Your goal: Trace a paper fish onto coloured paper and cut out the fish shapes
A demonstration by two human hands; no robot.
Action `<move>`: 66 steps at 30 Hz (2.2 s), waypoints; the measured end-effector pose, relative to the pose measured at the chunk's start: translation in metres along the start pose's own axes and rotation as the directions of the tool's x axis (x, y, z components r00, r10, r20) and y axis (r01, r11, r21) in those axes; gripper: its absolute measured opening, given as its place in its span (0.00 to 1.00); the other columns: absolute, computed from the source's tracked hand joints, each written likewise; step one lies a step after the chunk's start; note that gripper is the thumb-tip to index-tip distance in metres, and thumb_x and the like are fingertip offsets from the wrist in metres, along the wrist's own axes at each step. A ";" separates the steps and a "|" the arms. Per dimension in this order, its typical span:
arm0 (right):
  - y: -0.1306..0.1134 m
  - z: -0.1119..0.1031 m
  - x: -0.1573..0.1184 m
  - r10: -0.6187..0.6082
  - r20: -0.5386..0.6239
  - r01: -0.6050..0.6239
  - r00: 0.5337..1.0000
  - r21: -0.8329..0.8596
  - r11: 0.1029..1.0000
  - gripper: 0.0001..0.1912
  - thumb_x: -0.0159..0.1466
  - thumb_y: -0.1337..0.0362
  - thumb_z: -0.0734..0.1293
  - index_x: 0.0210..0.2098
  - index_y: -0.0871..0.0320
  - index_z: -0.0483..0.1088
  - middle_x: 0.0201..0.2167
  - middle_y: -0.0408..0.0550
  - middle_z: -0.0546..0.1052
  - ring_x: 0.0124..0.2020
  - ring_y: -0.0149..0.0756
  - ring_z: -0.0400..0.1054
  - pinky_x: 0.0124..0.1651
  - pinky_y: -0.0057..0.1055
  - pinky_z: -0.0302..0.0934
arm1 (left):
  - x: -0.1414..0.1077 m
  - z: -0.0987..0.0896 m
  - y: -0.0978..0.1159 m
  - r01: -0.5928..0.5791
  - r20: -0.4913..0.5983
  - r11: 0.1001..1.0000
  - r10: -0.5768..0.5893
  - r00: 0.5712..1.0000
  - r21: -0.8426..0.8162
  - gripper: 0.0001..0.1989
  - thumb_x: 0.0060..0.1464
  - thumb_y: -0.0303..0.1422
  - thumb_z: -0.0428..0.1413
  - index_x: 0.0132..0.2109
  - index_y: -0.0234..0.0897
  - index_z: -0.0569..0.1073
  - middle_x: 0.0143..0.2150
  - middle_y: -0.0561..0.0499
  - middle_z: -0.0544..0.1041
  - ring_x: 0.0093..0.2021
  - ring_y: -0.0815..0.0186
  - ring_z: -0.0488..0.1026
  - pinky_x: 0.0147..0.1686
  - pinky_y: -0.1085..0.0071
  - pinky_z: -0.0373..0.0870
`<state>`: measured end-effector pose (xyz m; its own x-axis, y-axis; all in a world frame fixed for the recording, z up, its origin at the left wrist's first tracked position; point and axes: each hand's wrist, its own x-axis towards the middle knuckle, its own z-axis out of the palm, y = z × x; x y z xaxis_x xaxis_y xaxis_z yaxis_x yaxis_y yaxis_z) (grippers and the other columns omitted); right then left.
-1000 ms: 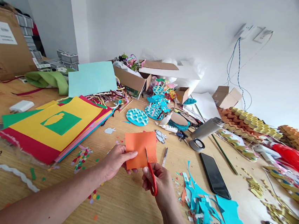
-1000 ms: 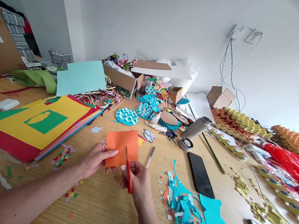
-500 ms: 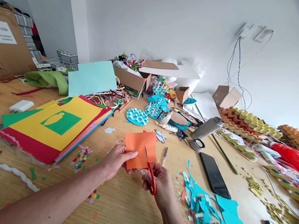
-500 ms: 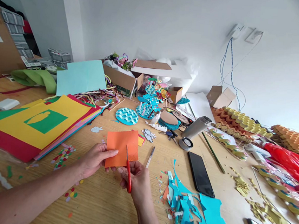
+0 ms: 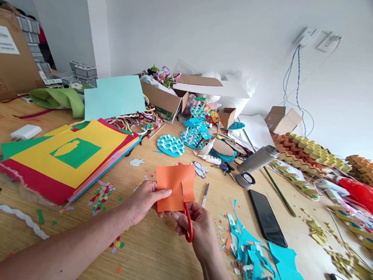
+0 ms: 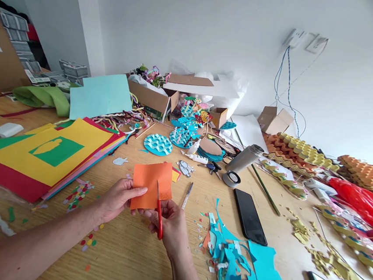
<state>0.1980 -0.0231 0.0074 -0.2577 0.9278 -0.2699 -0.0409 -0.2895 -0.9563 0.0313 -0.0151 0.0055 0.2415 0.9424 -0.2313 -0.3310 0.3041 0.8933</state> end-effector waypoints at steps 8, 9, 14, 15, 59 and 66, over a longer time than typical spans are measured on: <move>0.003 -0.001 0.001 -0.004 0.010 0.004 1.000 -0.003 1.000 0.24 0.41 0.53 0.79 0.24 0.60 0.67 0.15 0.38 0.69 0.13 0.25 0.62 0.15 0.21 0.54 | 0.000 0.000 -0.001 -0.008 0.011 1.000 0.008 1.000 0.009 0.17 0.47 0.43 0.61 0.33 0.30 0.76 0.25 0.47 0.78 0.20 0.69 0.71 0.16 0.78 0.62; 0.002 -0.001 0.000 -0.004 0.011 0.004 1.000 -0.001 1.000 0.24 0.41 0.53 0.80 0.24 0.60 0.67 0.15 0.38 0.70 0.13 0.25 0.63 0.15 0.21 0.54 | 0.000 0.000 -0.001 -0.012 0.015 1.000 0.012 1.000 0.008 0.17 0.47 0.43 0.61 0.33 0.30 0.76 0.25 0.47 0.78 0.20 0.69 0.71 0.16 0.78 0.62; 0.001 0.000 -0.001 -0.001 -0.003 0.001 1.000 -0.002 1.000 0.25 0.40 0.51 0.79 0.26 0.60 0.67 0.15 0.40 0.71 0.13 0.27 0.62 0.17 0.23 0.56 | 0.000 0.000 -0.002 -0.007 0.019 1.000 0.007 1.000 0.016 0.18 0.47 0.44 0.61 0.33 0.30 0.77 0.24 0.46 0.78 0.20 0.68 0.71 0.16 0.77 0.61; 0.000 0.000 -0.001 0.001 -0.005 -0.001 1.000 0.000 1.000 0.25 0.40 0.51 0.79 0.26 0.60 0.68 0.15 0.41 0.72 0.13 0.27 0.62 0.17 0.23 0.56 | 0.000 0.000 -0.002 -0.004 0.021 1.000 0.004 1.000 0.019 0.18 0.47 0.44 0.61 0.34 0.30 0.77 0.24 0.45 0.78 0.21 0.68 0.71 0.16 0.77 0.61; -0.009 -0.041 -0.007 -0.096 0.204 0.098 0.974 -0.002 0.995 0.21 0.52 0.48 0.73 0.26 0.60 0.65 0.17 0.41 0.71 0.15 0.26 0.62 0.19 0.23 0.53 | 0.005 -0.015 0.010 -0.122 -0.199 0.990 0.106 0.974 -0.069 0.15 0.41 0.40 0.62 0.31 0.32 0.72 0.22 0.51 0.76 0.16 0.69 0.70 0.14 0.76 0.58; -0.010 -0.045 0.001 -0.296 -0.139 0.316 0.945 0.148 0.937 0.17 0.53 0.53 0.74 0.33 0.59 0.71 0.26 0.44 0.72 0.26 0.31 0.64 0.29 0.27 0.59 | -0.004 -0.011 0.010 0.144 0.071 0.987 -0.149 0.986 0.067 0.15 0.36 0.40 0.63 0.30 0.33 0.74 0.22 0.50 0.75 0.17 0.68 0.68 0.11 0.77 0.57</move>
<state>0.2413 -0.0093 0.0113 -0.0968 0.9952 0.0126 -0.2629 -0.0134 -0.9647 0.0169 -0.0143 0.0111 0.3521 0.8745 -0.3335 -0.2310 0.4265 0.8745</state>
